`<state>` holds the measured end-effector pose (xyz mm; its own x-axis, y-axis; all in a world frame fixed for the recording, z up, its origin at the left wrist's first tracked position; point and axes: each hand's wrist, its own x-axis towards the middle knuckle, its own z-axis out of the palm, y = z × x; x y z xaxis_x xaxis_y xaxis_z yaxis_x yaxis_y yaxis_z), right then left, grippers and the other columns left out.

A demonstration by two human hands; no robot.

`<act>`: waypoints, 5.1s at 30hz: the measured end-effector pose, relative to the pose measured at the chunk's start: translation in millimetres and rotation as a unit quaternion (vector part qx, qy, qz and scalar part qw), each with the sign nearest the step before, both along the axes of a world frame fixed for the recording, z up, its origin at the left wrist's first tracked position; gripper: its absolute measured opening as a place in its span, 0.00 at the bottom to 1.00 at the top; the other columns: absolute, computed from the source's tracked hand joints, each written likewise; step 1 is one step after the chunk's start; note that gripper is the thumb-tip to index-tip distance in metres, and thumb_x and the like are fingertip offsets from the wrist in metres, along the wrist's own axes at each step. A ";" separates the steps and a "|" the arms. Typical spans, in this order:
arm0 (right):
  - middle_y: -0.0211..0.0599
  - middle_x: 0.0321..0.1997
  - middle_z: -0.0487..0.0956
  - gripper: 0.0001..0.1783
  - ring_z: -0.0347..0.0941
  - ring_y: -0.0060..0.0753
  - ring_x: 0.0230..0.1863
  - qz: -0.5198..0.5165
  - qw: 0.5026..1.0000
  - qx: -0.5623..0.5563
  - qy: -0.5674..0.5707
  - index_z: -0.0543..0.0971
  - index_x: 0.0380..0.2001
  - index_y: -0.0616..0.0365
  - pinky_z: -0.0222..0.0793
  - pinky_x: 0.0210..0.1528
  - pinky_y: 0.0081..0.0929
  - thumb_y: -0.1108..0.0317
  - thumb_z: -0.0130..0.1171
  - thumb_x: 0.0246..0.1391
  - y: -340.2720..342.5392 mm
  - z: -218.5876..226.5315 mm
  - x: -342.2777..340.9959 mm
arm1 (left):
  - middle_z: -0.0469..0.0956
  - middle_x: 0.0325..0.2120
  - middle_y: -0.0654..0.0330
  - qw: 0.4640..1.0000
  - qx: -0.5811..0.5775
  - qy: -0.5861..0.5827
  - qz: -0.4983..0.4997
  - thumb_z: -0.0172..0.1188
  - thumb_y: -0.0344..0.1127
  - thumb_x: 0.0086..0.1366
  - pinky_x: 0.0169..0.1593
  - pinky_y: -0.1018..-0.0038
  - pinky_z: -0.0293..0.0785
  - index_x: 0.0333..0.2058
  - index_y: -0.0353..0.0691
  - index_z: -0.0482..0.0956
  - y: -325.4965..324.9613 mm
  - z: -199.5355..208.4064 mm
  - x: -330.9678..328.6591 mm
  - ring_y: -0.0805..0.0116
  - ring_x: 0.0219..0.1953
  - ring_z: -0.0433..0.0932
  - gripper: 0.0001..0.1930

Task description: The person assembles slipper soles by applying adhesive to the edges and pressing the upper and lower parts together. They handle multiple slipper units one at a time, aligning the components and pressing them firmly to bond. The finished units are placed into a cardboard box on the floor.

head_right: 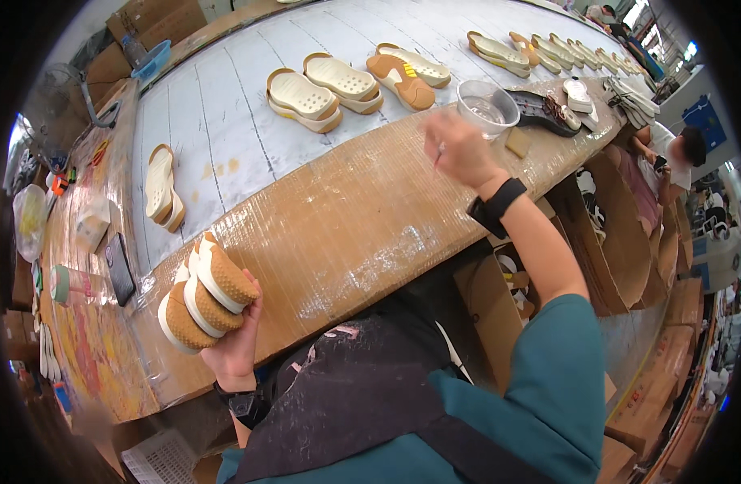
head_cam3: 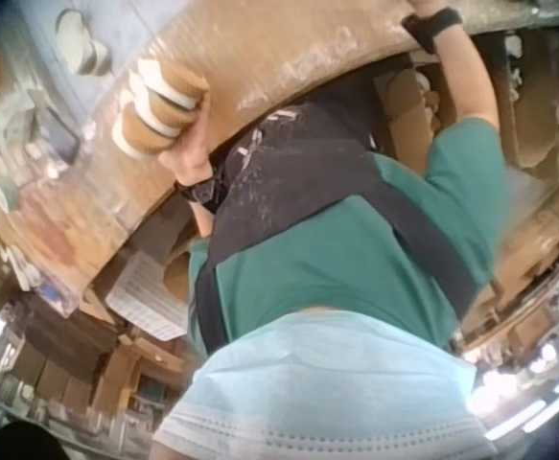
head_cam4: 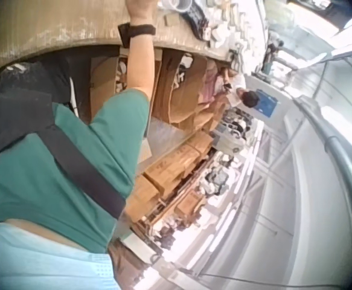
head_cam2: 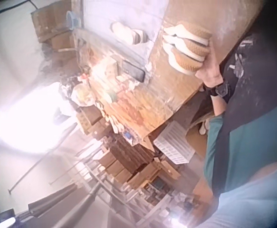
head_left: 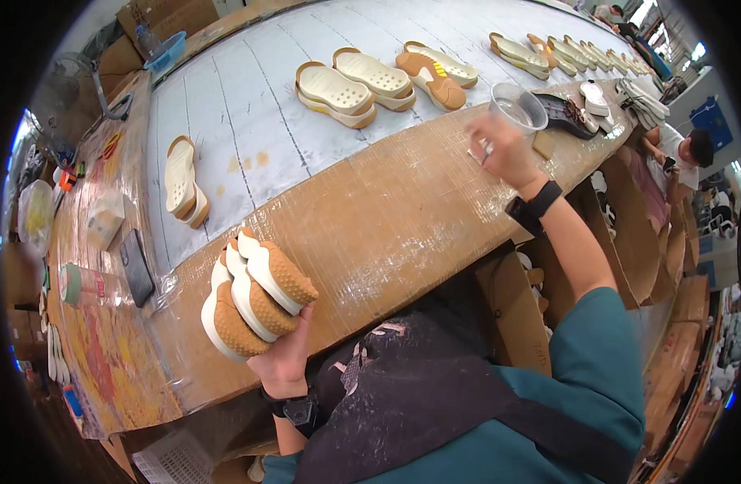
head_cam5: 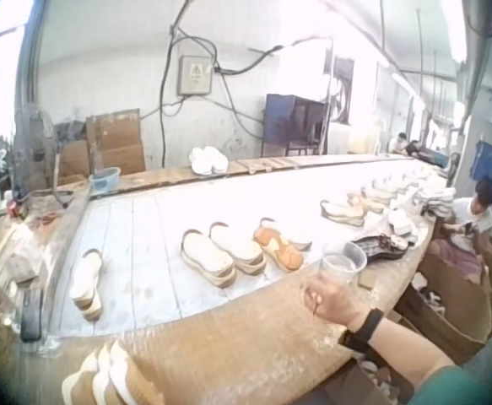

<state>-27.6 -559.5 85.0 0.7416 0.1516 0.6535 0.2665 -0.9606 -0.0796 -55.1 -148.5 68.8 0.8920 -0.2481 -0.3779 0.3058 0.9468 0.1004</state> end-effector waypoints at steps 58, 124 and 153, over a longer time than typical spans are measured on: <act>0.43 0.30 0.75 0.17 0.74 0.36 0.27 0.379 0.874 0.296 -0.068 0.71 0.34 0.62 0.72 0.26 0.26 0.81 0.62 0.37 222.7 49.5 -66.0 | 0.58 0.56 0.61 0.997 -0.047 -0.045 -0.049 0.40 0.57 0.59 0.60 0.53 0.46 0.56 0.49 0.58 -18.7 15.7 -11.0 0.59 0.59 0.54 0.29; 0.46 0.46 0.72 0.17 0.70 0.41 0.43 -0.221 0.960 0.170 -0.008 0.72 0.41 0.63 0.66 0.43 0.30 0.81 0.48 0.44 -5.2 -10.5 -33.8 | 0.64 0.47 0.48 0.971 0.201 -0.081 -0.100 0.43 0.31 0.55 0.51 0.53 0.63 0.50 0.33 0.59 45.1 6.5 171.4 0.51 0.47 0.65 0.22; 0.41 0.49 0.69 0.18 0.67 0.32 0.50 0.288 0.353 0.858 0.236 0.62 0.50 0.65 0.61 0.54 0.31 0.68 0.42 0.58 129.2 15.2 -36.5 | 0.62 0.52 0.48 0.675 0.537 -0.506 -0.010 0.62 0.17 0.43 0.55 0.70 0.61 0.51 0.30 0.63 -76.9 40.1 -5.8 0.61 0.55 0.62 0.33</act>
